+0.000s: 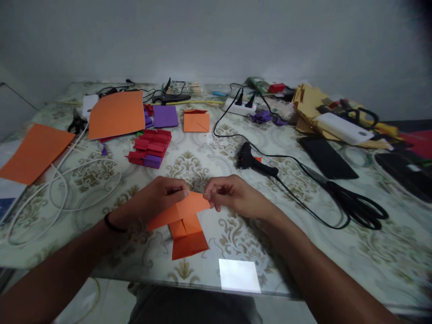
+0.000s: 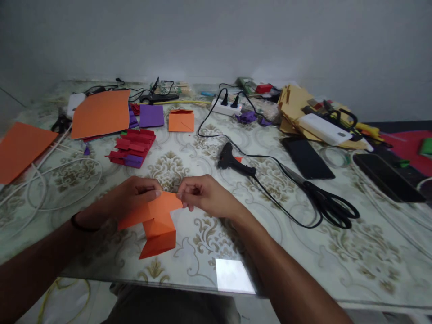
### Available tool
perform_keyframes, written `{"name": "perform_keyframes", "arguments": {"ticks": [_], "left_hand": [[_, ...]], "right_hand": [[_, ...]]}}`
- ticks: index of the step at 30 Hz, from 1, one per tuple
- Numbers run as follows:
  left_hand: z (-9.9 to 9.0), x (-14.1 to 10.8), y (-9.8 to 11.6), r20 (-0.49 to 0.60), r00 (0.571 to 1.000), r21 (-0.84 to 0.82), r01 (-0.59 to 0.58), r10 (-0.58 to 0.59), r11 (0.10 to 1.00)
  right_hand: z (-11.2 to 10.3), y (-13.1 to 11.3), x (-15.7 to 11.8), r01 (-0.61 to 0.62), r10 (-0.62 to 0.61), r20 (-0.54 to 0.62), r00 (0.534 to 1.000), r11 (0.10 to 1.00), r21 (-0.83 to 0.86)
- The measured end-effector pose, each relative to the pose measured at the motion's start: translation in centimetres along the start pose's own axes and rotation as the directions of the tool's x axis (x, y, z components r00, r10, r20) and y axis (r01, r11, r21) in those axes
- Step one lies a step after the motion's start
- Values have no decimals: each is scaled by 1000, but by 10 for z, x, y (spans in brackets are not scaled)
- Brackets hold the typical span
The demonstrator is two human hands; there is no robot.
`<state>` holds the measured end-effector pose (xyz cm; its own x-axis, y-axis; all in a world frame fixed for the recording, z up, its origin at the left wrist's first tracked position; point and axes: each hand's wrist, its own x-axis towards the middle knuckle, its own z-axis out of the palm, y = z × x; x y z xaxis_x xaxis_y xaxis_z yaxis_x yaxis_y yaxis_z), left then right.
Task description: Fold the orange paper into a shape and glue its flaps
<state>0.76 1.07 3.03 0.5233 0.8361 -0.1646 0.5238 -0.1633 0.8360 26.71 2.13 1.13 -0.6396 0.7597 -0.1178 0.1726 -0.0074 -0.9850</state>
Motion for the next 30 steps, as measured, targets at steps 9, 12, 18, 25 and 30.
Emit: {"name": "perform_keyframes", "arguments": {"ticks": [9, 12, 18, 25, 30], "left_hand": [[3, -2, -2, 28, 999, -4, -46, 46, 999], [11, 0, -4, -2, 1000, -24, -21, 21, 1000], [7, 5, -10, -68, 996, -102, 50, -57, 994], [8, 10, -26, -101, 990, 99, -89, 99, 991], [17, 12, -32, -106, 965, 272, -202, 238, 941]], "right_hand": [[14, 2, 1, 30, -30, -98, 995, 1000, 3], [29, 5, 2, -6, 4, -64, 998, 999, -35], [23, 6, 4, -28, 9, -202, 979, 995, -93], [25, 8, 5, 83, -190, -229, 955, 910, -407], [28, 13, 5, 282, -418, -89, 904, 740, -611]]}}
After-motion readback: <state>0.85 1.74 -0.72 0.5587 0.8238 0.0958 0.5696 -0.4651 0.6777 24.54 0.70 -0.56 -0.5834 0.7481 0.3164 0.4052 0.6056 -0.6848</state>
